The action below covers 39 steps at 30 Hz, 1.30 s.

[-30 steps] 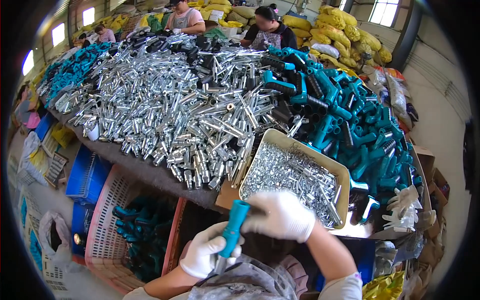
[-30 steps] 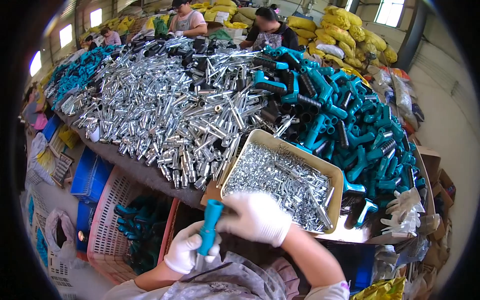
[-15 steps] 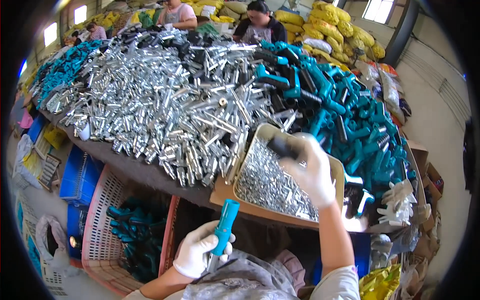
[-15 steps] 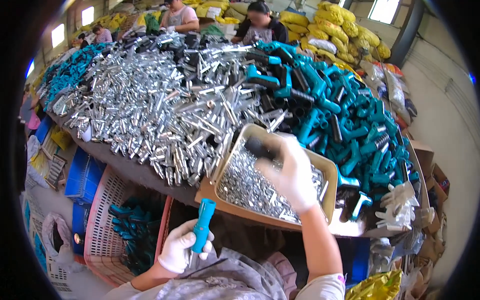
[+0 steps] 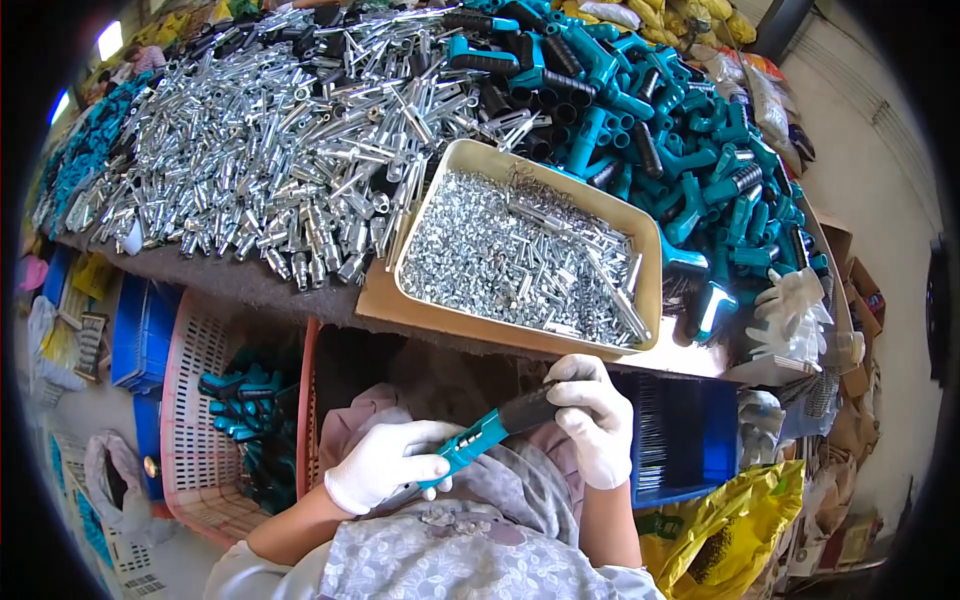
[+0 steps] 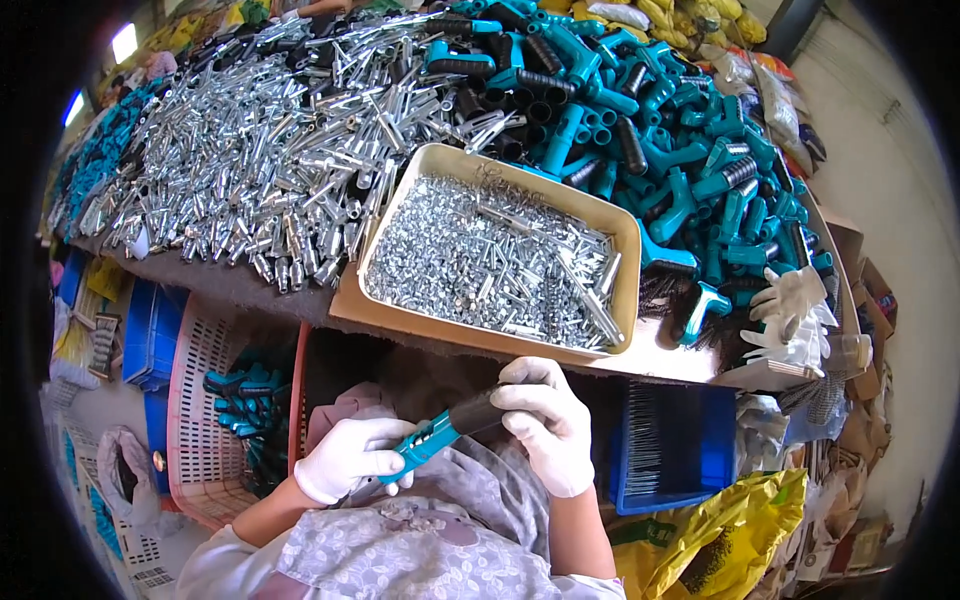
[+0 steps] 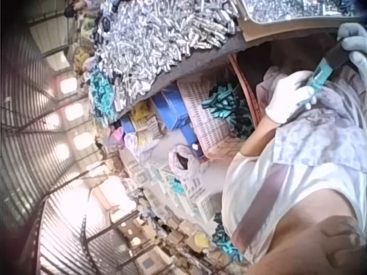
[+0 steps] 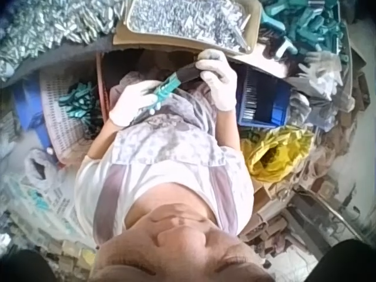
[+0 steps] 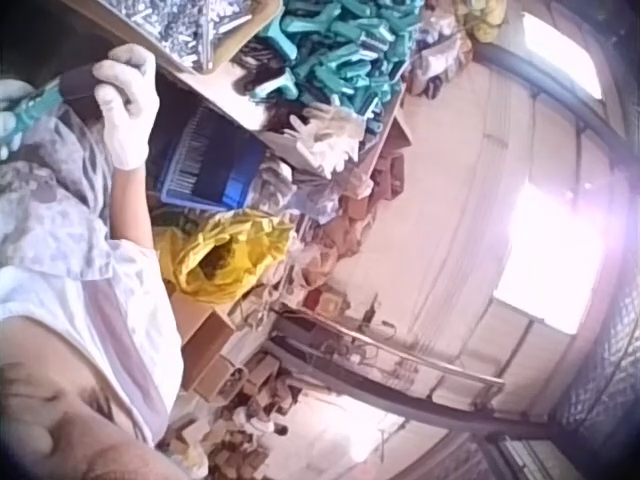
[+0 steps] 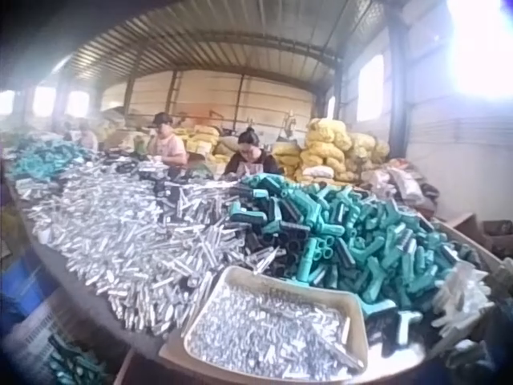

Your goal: Assembling metal tubes and plastic handles to manufacture hardware tools.

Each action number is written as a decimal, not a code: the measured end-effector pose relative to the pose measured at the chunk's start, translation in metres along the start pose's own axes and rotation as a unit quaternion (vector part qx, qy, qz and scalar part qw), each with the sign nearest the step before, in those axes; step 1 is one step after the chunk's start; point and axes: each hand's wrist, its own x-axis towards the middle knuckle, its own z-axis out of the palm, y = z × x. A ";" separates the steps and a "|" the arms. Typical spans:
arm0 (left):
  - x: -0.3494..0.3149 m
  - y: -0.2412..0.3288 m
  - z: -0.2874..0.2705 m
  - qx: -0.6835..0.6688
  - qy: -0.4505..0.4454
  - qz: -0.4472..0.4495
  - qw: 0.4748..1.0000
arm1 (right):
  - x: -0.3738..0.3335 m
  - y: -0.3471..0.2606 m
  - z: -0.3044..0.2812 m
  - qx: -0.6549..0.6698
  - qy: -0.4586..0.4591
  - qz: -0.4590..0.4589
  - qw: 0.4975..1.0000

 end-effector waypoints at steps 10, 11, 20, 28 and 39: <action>0.011 -0.024 0.014 -0.256 -0.035 -0.051 0.965 | -0.010 0.034 0.021 0.183 -0.021 0.014 0.983; 0.014 -0.024 0.016 -0.279 -0.041 -0.047 0.958 | -0.010 0.038 0.026 0.196 -0.004 0.002 0.981; 0.021 -0.007 0.026 -0.095 -0.006 0.070 0.993 | -0.026 0.024 0.038 -0.129 -0.058 -0.114 0.983; 0.015 0.004 0.026 0.296 0.086 0.150 0.939 | 0.053 -0.015 -0.018 -0.471 0.076 -0.177 0.861; 0.015 -0.004 0.018 0.250 0.114 0.112 0.955 | 0.063 -0.010 -0.033 -0.404 0.158 -0.115 0.894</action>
